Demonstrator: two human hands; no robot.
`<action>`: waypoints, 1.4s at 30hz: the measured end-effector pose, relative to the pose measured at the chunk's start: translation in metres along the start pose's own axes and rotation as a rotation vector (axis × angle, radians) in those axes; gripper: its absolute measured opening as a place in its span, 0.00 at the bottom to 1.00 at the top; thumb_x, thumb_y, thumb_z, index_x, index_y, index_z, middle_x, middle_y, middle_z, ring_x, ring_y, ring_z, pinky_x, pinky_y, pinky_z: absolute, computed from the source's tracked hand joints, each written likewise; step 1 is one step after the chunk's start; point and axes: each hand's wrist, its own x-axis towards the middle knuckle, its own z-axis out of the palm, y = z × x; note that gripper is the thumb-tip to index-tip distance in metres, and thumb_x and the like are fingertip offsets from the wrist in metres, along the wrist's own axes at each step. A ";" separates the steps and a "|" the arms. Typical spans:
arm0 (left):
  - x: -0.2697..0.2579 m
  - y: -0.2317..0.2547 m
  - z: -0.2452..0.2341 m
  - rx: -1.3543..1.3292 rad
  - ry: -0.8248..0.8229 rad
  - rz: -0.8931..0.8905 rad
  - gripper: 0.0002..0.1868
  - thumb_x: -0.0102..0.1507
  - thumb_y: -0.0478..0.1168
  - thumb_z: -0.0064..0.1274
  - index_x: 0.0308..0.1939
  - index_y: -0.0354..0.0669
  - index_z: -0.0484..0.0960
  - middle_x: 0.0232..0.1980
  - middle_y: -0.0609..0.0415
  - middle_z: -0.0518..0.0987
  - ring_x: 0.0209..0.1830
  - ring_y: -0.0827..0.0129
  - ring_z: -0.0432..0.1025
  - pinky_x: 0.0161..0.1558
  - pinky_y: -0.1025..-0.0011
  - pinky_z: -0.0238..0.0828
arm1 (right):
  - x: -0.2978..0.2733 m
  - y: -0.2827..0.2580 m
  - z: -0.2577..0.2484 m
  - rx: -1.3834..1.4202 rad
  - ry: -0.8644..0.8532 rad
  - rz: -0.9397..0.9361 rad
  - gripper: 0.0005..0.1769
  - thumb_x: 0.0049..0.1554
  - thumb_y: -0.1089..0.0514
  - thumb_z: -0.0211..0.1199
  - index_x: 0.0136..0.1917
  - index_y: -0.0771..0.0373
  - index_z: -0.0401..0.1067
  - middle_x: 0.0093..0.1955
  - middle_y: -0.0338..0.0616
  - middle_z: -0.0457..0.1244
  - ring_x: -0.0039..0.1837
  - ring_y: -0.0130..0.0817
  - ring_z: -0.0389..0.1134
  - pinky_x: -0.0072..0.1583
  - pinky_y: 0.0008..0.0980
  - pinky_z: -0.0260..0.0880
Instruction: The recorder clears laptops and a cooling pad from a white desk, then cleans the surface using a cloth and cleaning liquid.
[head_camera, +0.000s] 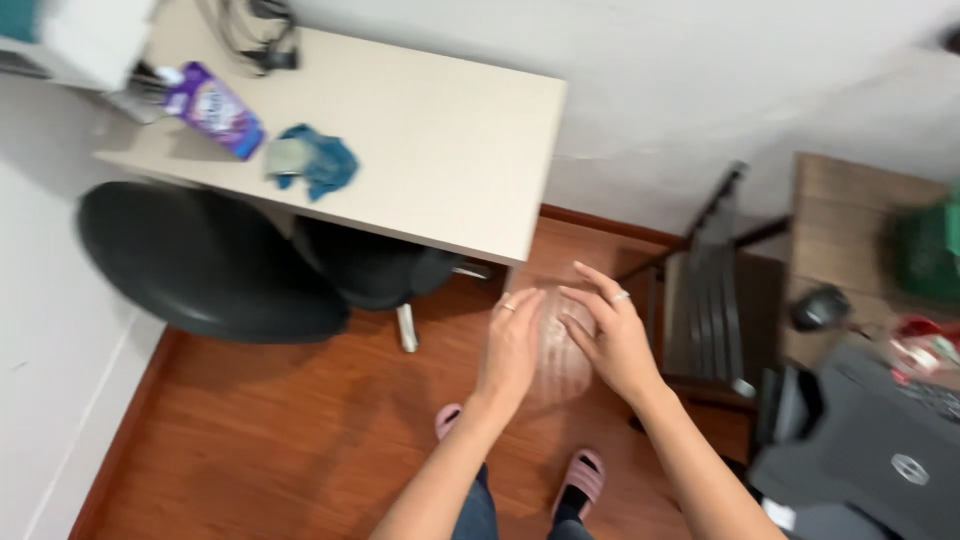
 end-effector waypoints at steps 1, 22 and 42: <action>0.010 -0.010 -0.022 0.007 0.015 -0.005 0.13 0.66 0.29 0.51 0.54 0.33 0.82 0.57 0.41 0.81 0.60 0.47 0.74 0.62 0.59 0.72 | 0.017 -0.013 0.018 0.006 -0.008 -0.014 0.20 0.53 0.60 0.71 0.60 0.60 0.75 0.74 0.50 0.59 0.70 0.50 0.64 0.68 0.42 0.66; 0.176 -0.219 -0.185 0.135 0.176 -0.281 0.17 0.64 0.29 0.52 0.57 0.32 0.79 0.60 0.39 0.78 0.60 0.44 0.72 0.58 0.58 0.71 | 0.260 -0.064 0.277 0.223 -0.384 -0.147 0.22 0.56 0.64 0.64 0.64 0.61 0.73 0.72 0.52 0.61 0.65 0.55 0.67 0.63 0.46 0.69; 0.254 -0.364 -0.227 0.229 0.136 -0.807 0.17 0.61 0.31 0.58 0.55 0.32 0.79 0.56 0.38 0.78 0.58 0.47 0.74 0.60 0.58 0.71 | 0.423 -0.080 0.509 -0.043 -0.345 -0.079 0.23 0.51 0.55 0.67 0.61 0.54 0.77 0.59 0.41 0.70 0.60 0.46 0.66 0.58 0.48 0.60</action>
